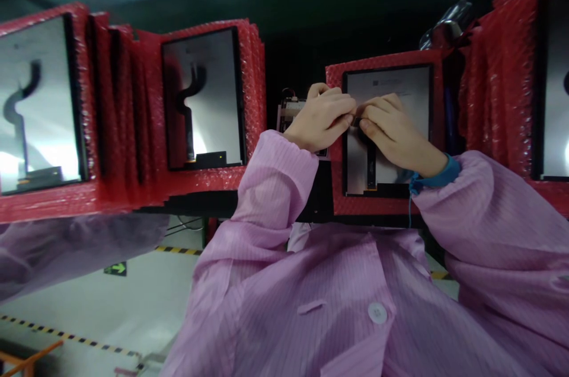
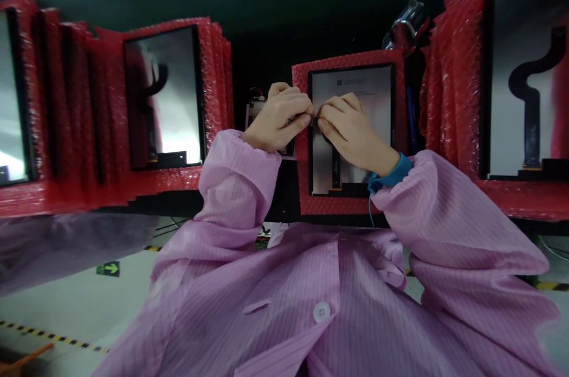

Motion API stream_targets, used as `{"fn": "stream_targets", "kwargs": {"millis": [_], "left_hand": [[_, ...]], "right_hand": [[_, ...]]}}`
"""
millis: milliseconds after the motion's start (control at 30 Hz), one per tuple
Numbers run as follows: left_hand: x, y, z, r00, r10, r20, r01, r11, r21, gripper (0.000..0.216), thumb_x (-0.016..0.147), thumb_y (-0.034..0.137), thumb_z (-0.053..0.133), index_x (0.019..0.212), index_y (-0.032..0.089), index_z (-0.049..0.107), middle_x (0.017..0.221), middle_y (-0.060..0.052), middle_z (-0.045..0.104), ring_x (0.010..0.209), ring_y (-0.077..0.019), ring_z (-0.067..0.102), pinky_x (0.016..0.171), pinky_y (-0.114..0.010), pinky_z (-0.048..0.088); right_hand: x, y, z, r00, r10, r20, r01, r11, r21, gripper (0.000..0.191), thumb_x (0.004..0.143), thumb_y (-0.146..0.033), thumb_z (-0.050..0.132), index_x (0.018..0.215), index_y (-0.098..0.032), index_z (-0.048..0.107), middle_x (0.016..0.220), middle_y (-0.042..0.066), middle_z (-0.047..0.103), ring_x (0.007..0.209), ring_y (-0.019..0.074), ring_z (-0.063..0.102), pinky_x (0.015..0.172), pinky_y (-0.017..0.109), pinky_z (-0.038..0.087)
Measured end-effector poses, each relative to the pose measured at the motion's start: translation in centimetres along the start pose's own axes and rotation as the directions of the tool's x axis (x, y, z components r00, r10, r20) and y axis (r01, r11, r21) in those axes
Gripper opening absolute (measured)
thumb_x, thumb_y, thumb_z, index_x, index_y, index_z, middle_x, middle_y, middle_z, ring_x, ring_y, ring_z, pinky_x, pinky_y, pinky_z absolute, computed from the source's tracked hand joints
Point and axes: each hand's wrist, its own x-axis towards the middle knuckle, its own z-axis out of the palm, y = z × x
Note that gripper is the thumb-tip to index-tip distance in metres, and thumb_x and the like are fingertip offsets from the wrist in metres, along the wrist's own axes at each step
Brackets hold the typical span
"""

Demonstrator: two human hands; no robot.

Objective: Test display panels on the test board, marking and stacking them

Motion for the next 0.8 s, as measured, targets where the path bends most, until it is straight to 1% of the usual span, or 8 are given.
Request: {"fn": "stream_targets", "kwargs": {"millis": [167,333,467,633,800], "left_hand": [[0.02,-0.3,-0.03,0.999,0.047,0.006,-0.047,0.999,0.014,0.022,0.1,0.027,0.04,0.083,0.023,0.052,0.082,-0.004,0.063,0.092,-0.0256,0.063,0.098,-0.053,0.04],[0.0,-0.29,0.0,1.0,0.005,-0.002,-0.005,1.0,0.007,0.025,0.102,0.034,0.043,0.083,0.024,0.055,0.081,-0.003,0.062,0.094,-0.0256,0.064,0.1,-0.05,0.041],[0.0,-0.27,-0.08,1.0,0.002,0.017,-0.002,1.0,0.016,0.026,0.102,0.036,0.043,0.085,0.023,0.058,0.082,-0.003,0.063,0.095,-0.0256,0.065,0.101,-0.051,0.041],[0.02,-0.43,-0.14,0.999,-0.024,-0.026,0.024,1.0,0.009,0.028,0.101,0.043,0.048,0.086,0.024,0.063,0.083,-0.002,0.066,0.095,-0.0247,0.064,0.104,-0.05,0.039],[0.12,-0.55,0.04,0.999,-0.037,-0.026,0.037,0.999,-0.013,0.029,0.1,0.043,0.051,0.083,0.024,0.064,0.081,-0.001,0.067,0.093,-0.024,0.064,0.106,-0.05,0.038]], "right_hand": [[0.09,0.17,-0.21,1.0,-0.021,0.017,0.02,1.0,0.003,0.041,0.105,-0.051,0.028,0.09,-0.022,0.054,0.106,0.009,0.063,0.106,0.0251,0.051,0.102,0.048,0.043],[0.1,0.06,-0.25,1.0,-0.008,0.01,0.007,1.0,0.017,0.043,0.105,-0.053,0.029,0.088,-0.022,0.054,0.104,0.009,0.063,0.104,0.0253,0.052,0.101,0.049,0.044],[0.03,0.04,-0.23,1.0,-0.007,0.0,0.007,1.0,0.025,0.042,0.105,-0.053,0.03,0.089,-0.022,0.054,0.105,0.01,0.063,0.104,0.0258,0.052,0.101,0.05,0.043],[-0.01,-0.02,-0.09,1.0,-0.012,-0.016,0.012,1.0,0.028,0.041,0.105,-0.051,0.03,0.088,-0.022,0.054,0.105,0.01,0.063,0.104,0.0257,0.052,0.101,0.05,0.042],[0.0,-0.14,-0.03,1.0,-0.009,-0.017,0.01,1.0,0.009,0.039,0.105,-0.05,0.03,0.088,-0.023,0.053,0.107,0.01,0.064,0.105,0.027,0.051,0.101,0.052,0.041]]}}
